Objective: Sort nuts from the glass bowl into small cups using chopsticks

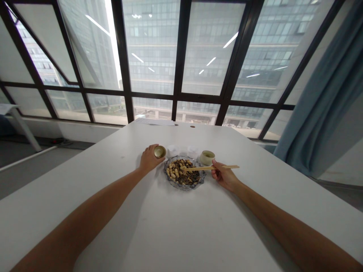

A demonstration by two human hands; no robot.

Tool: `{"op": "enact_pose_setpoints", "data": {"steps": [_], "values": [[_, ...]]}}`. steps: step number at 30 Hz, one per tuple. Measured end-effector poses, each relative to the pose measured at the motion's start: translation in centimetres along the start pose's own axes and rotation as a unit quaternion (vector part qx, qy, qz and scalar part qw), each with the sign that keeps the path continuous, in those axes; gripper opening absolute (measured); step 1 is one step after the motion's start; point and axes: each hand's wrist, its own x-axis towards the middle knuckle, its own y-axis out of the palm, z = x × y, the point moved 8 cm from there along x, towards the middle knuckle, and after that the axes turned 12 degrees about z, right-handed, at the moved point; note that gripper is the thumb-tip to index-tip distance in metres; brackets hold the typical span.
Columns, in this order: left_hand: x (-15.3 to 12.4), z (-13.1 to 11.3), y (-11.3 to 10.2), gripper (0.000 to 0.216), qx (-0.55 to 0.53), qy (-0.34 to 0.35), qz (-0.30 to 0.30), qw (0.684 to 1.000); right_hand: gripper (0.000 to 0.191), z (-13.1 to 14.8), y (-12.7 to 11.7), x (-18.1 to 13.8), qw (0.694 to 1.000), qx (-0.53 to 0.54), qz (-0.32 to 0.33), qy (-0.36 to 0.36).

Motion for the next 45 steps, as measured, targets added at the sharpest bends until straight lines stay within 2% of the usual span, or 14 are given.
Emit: {"op": "enact_pose_setpoints", "data": {"steps": [11,16,20,23,26,28,30,33,36,39,41,45], "values": [[0.1,1.6,-0.2,0.066,-0.089,-0.087,-0.006,0.992,0.033,0.2,0.4,-0.1,1.0,-0.012,0.008,0.008],[0.1,2.5,0.3,0.068,-0.097,-0.139,0.019,0.985,0.035,0.2,0.6,-0.2,1.0,-0.014,0.014,0.012],[0.1,2.5,0.6,0.069,-0.085,-0.137,0.039,0.986,0.037,0.4,0.9,-0.4,1.0,-0.017,0.018,0.009],[0.4,1.8,0.1,0.067,-0.042,-0.108,0.031,0.993,0.037,0.4,1.1,-0.4,0.999,-0.022,0.022,0.01],[1.6,-0.4,-0.8,0.064,0.01,-0.03,0.012,0.999,0.037,0.2,1.1,-0.2,0.999,-0.035,0.031,0.016],[2.7,-2.2,-0.8,0.063,0.035,0.02,0.03,0.999,0.036,0.1,0.9,-0.1,0.998,-0.04,0.034,0.018],[4.0,-3.7,-0.1,0.064,0.061,0.045,0.083,0.994,0.036,0.0,0.8,0.0,0.998,-0.038,0.036,0.017],[5.8,-5.3,1.5,0.068,0.095,0.048,0.187,0.977,0.037,-0.1,0.8,0.1,0.998,-0.035,0.044,0.019],[6.9,-5.8,2.8,0.07,0.112,0.03,0.27,0.956,0.037,-0.2,0.6,0.3,0.998,-0.033,0.043,0.023],[7.4,-5.7,3.6,0.071,0.106,0.028,0.316,0.942,0.034,-0.4,0.5,0.5,0.998,-0.031,0.044,0.024],[7.5,-6.0,3.6,0.075,0.098,0.076,0.313,0.942,0.032,-0.5,0.5,0.6,0.998,-0.028,0.048,0.025],[6.8,-7.5,3.1,0.073,0.119,0.232,0.279,0.924,0.033,-0.7,0.4,0.6,0.998,-0.028,0.046,0.031]]}}
